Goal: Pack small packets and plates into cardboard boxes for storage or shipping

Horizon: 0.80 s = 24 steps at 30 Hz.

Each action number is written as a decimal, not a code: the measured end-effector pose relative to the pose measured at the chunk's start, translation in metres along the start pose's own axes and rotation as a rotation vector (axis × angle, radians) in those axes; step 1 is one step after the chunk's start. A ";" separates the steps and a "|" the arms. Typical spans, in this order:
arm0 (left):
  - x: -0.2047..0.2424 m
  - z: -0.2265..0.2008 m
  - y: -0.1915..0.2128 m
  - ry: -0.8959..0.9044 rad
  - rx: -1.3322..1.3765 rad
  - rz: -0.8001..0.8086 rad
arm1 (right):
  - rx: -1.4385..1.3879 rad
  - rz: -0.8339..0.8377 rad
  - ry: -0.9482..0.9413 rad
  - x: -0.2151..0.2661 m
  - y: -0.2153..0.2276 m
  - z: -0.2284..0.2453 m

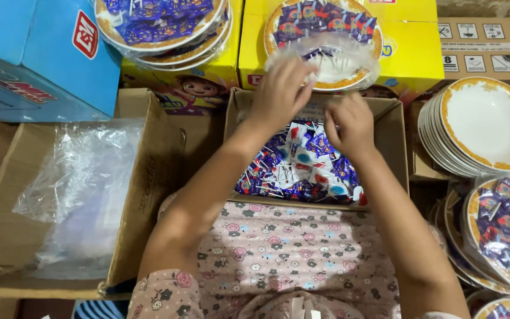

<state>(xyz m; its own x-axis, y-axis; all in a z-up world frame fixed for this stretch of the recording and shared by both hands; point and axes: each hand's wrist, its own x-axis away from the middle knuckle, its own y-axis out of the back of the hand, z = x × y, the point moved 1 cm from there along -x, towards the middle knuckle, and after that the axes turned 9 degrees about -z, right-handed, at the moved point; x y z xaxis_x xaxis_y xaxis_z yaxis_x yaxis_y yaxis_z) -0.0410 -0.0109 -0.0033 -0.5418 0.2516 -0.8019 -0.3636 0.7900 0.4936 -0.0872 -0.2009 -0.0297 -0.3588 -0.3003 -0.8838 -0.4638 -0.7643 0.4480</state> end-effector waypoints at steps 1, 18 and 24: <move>0.026 0.010 -0.015 0.000 0.000 0.002 | 0.000 0.000 -0.002 0.040 -0.016 -0.017; 0.264 0.102 -0.144 0.264 -0.298 0.837 | 0.151 1.120 -0.492 0.223 -0.123 -0.064; 0.289 0.129 -0.163 0.378 -0.255 0.831 | 0.143 1.220 -0.498 0.230 -0.121 -0.060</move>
<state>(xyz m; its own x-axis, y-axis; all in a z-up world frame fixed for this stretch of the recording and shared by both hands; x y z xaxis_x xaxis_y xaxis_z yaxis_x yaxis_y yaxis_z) -0.0402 0.0053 -0.3590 -0.8952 0.4452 -0.0203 0.1186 0.2818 0.9521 -0.0647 -0.2113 -0.2951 -0.8462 -0.4839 0.2232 0.2967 -0.0800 0.9516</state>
